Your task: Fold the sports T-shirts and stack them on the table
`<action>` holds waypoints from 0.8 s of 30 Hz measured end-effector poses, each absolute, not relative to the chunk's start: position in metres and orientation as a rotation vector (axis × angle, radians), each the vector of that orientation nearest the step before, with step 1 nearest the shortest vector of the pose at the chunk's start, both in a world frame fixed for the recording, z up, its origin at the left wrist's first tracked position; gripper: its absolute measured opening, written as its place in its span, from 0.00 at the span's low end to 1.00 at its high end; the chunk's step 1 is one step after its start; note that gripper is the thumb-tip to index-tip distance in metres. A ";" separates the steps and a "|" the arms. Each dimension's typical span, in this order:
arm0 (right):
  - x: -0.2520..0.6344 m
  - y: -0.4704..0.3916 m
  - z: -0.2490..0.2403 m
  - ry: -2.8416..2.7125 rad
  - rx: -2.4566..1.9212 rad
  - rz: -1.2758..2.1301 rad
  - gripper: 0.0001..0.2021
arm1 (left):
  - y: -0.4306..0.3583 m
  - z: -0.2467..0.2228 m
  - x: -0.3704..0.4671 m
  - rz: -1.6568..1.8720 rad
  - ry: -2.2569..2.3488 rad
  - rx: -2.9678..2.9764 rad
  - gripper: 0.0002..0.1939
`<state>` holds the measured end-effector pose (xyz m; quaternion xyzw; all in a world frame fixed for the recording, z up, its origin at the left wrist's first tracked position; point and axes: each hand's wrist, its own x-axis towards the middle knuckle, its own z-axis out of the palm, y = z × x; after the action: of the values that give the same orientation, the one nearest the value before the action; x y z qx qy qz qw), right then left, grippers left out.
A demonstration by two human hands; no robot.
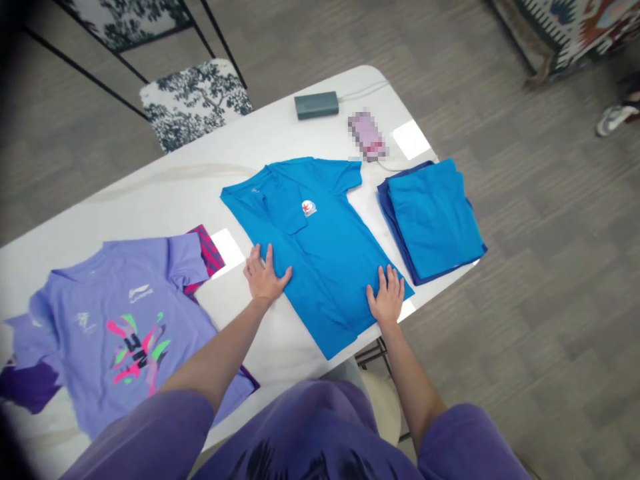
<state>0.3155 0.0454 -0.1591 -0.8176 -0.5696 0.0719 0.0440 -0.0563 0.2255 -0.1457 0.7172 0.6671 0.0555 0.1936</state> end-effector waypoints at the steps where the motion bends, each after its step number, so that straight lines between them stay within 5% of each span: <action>1: 0.317 0.045 -0.158 -1.730 -2.493 0.232 0.37 | 0.224 -0.144 -0.053 0.140 1.877 2.024 0.52; 10: 0.339 0.035 -0.143 -1.630 -2.396 0.357 0.37 | 0.255 -0.103 -0.007 0.034 2.035 1.986 0.48; 18: 0.368 0.038 -0.127 -1.454 -2.189 0.630 0.35 | 0.420 -0.085 0.213 0.396 1.603 1.890 0.17; 24: 0.424 0.006 -0.104 -1.128 -2.254 0.701 0.26 | 0.482 -0.116 0.331 0.226 1.748 1.816 0.22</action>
<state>0.4243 0.0056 -0.1038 -0.8319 -0.4165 0.2588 0.2598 0.3309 0.4823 -0.1160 0.6844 0.6587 0.0852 0.3006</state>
